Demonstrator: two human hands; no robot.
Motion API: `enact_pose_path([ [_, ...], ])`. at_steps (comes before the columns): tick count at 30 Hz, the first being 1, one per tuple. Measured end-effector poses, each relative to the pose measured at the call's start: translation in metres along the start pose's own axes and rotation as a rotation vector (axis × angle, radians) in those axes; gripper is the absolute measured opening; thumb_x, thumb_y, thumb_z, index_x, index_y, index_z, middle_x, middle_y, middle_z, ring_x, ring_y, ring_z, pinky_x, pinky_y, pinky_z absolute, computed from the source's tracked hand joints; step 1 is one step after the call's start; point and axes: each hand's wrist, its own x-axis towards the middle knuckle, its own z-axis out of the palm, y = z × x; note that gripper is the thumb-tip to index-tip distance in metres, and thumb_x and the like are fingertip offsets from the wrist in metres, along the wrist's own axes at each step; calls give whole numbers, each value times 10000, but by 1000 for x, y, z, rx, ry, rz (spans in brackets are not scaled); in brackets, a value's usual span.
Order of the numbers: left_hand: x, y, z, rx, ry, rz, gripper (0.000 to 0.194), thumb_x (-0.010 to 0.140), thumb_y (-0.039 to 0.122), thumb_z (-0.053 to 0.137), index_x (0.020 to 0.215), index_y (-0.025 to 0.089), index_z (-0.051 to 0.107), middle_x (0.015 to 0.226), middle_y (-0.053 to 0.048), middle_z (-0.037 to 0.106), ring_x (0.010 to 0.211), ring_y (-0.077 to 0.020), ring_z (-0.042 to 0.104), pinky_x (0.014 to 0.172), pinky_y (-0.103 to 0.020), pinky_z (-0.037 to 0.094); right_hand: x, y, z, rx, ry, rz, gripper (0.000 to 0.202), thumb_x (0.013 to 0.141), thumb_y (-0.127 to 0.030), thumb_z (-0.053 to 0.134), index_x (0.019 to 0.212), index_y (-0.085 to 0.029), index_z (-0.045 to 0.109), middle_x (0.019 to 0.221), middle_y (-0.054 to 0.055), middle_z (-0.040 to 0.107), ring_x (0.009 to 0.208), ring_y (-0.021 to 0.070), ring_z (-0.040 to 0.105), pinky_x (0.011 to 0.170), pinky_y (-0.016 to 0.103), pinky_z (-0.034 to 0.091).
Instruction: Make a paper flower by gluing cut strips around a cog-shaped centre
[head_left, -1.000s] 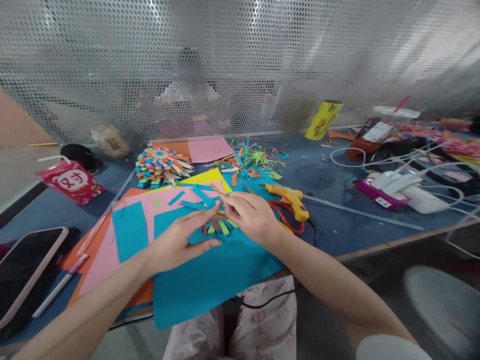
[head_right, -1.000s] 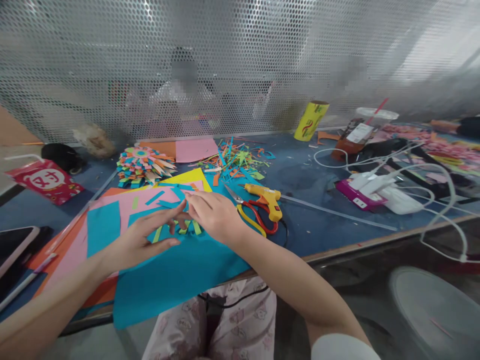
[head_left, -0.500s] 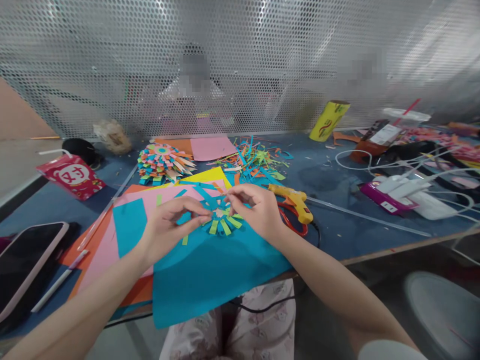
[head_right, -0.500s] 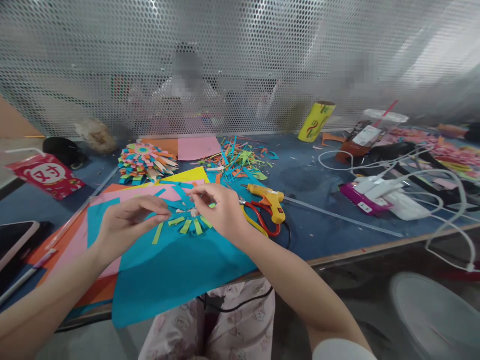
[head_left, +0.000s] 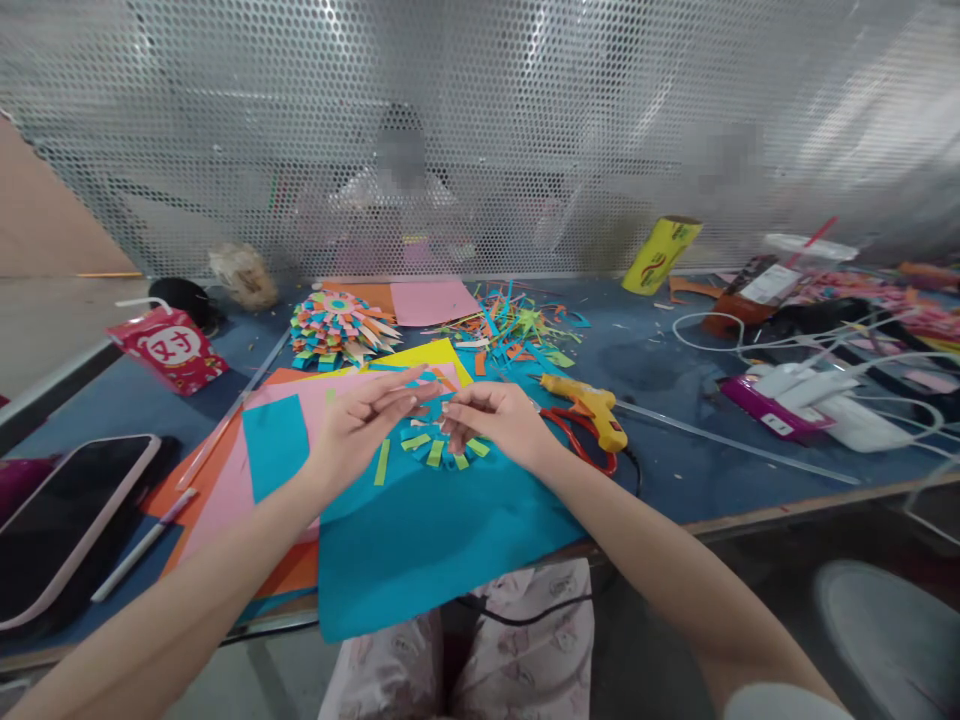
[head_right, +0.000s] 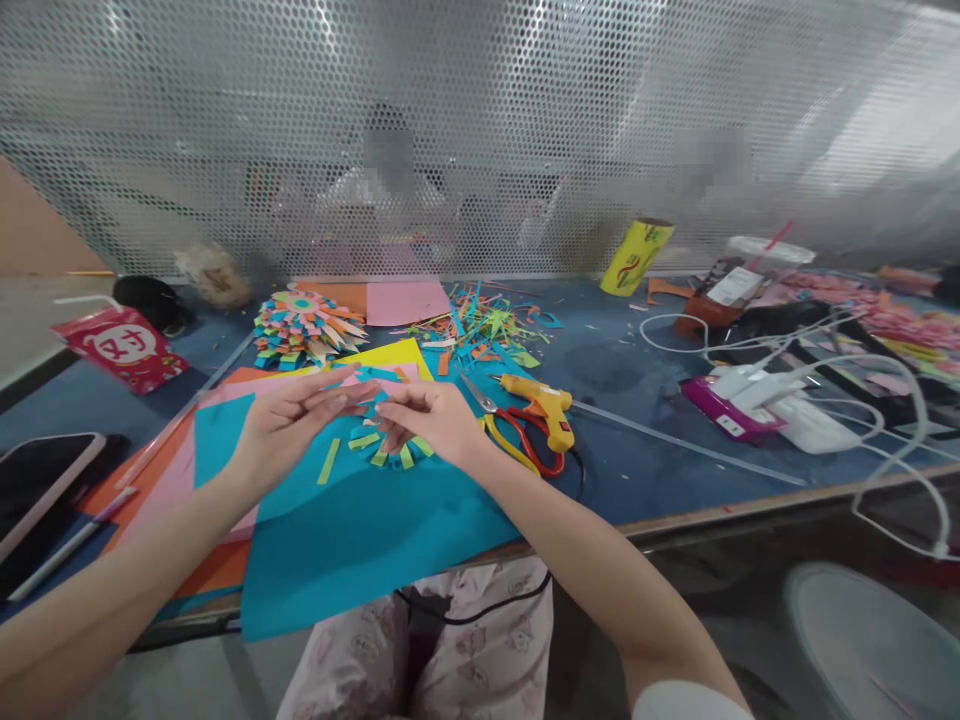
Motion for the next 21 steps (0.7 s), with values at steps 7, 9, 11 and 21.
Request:
enact_pose_path([
  [7, 2, 2, 1, -74, 39, -14, 313, 727, 417, 736, 927, 176, 738, 1013, -92, 747, 984, -250, 693, 903, -358, 547, 8, 14, 13, -66, -40, -11, 432, 618, -306, 794, 966, -171, 577, 1009, 50, 668, 656, 143, 704, 599, 268, 586],
  [9, 2, 2, 2, -76, 36, -2, 300, 726, 426, 734, 910, 189, 745, 1002, -84, 750, 974, -248, 696, 875, -349, 560, 10, 18, 20, 13, -59, 13, 577, 558, -278, 830, 1030, -197, 509, 1059, 48, 647, 687, 160, 713, 620, 301, 601],
  [11, 1, 2, 2, -93, 12, 7, 291, 734, 439, 722, 904, 204, 749, 1009, -76, 749, 987, -248, 691, 858, -341, 568, 13, 20, 24, 79, -78, 52, 600, 517, -286, 854, 1000, -196, 510, 948, 13, 673, 692, 160, 713, 667, 313, 606],
  [21, 6, 6, -6, -426, 83, -43, 304, 678, 397, 777, 902, 198, 729, 1013, -88, 747, 1074, -271, 655, 1020, -438, 470, 5, -5, 17, 45, -21, 61, 377, 571, -453, 821, 719, -142, 667, 608, 1, 690, 527, 139, 672, 535, 263, 583],
])
